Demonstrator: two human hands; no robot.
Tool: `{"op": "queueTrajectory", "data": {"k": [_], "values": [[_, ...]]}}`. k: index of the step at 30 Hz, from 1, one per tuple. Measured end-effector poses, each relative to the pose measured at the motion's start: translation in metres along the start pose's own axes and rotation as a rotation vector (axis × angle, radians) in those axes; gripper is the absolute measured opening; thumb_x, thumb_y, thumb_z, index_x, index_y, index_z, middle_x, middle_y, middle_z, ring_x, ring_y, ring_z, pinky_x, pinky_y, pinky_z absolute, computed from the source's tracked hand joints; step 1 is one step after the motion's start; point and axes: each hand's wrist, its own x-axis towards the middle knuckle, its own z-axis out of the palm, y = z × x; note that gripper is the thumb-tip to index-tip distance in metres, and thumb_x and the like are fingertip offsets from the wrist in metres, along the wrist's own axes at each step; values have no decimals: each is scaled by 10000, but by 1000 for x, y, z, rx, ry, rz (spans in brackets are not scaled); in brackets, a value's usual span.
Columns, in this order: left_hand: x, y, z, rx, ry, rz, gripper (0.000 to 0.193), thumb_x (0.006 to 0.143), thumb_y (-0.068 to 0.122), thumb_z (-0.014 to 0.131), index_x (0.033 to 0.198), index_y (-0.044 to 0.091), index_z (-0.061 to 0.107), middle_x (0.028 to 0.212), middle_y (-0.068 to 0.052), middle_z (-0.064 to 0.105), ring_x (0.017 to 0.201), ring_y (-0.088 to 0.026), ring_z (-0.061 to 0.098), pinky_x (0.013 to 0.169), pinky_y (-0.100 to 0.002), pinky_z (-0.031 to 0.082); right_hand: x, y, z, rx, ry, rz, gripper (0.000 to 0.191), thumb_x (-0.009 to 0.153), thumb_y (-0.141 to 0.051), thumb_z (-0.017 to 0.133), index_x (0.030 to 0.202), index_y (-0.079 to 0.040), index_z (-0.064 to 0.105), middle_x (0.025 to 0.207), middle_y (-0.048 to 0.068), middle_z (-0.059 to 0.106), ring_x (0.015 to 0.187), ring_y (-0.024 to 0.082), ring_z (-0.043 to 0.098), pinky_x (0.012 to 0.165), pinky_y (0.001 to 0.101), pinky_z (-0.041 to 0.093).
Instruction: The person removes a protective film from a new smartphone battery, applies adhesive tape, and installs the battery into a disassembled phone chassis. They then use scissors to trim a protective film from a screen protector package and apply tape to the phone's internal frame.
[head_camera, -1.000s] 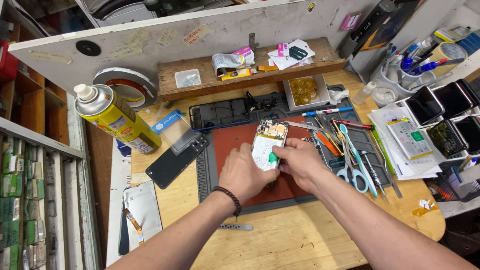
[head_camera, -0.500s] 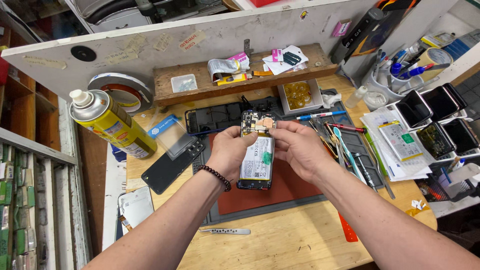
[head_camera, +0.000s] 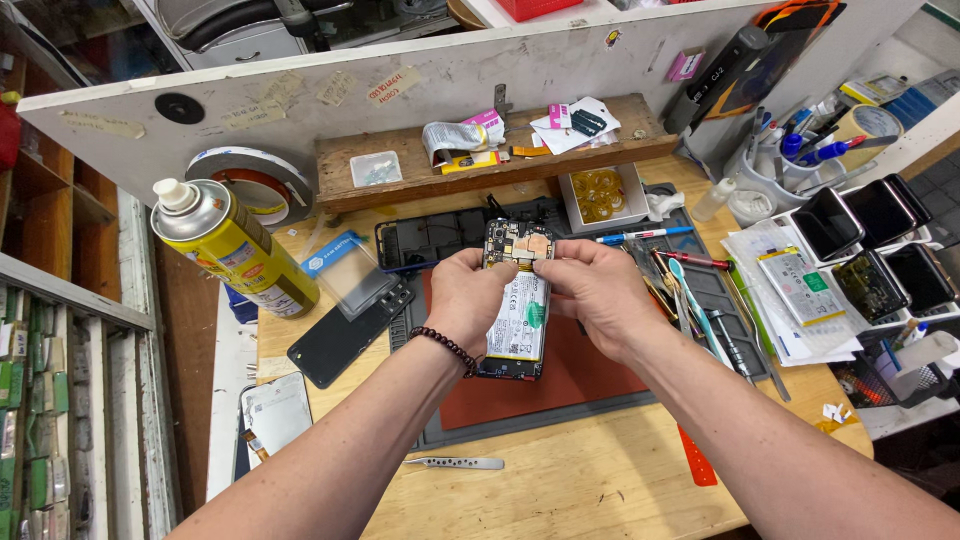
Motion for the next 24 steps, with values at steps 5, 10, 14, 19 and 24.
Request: {"op": "queueTrajectory", "data": {"k": [5, 10, 14, 19, 24], "values": [[0, -1, 3, 19, 31, 28, 167, 849, 4, 698, 1002, -62, 701, 858, -147, 755, 673, -183, 718, 548, -332, 582, 2, 2, 4, 29, 43, -5, 187, 899, -58, 698, 1081, -42, 659, 1007, 51, 735, 877, 136, 709, 754, 327, 596], [0, -2, 2, -30, 18, 25, 168, 847, -5, 690, 1003, -68, 696, 865, -156, 752, 672, -188, 717, 550, -335, 581, 7, 3, 3, 38, 32, -3, 189, 884, -38, 693, 1070, -34, 657, 997, 52, 727, 875, 148, 712, 754, 329, 601], [0, -1, -2, -65, -10, -33, 201, 855, 5, 689, 1044, -62, 677, 895, -161, 753, 693, -198, 734, 570, -340, 604, 8, 3, 3, 36, 31, 3, 190, 881, -29, 696, 1066, -29, 655, 989, 55, 724, 870, 144, 706, 760, 326, 595], [-1, -3, -2, -82, -12, -13, 222, 861, -15, 686, 1070, -88, 681, 915, -173, 756, 714, -209, 740, 591, -345, 615, 7, 5, 5, 5, 70, -10, 187, 888, -31, 701, 1068, -32, 650, 982, 47, 712, 853, 131, 683, 742, 323, 583], [-2, -3, -5, -159, -107, -39, 207, 905, 2, 660, 1102, -62, 657, 949, -160, 748, 757, -211, 746, 627, -353, 625, 10, 2, 4, 43, 60, -22, 208, 883, -20, 687, 1087, -19, 651, 986, 53, 707, 852, 137, 695, 730, 306, 587]]}}
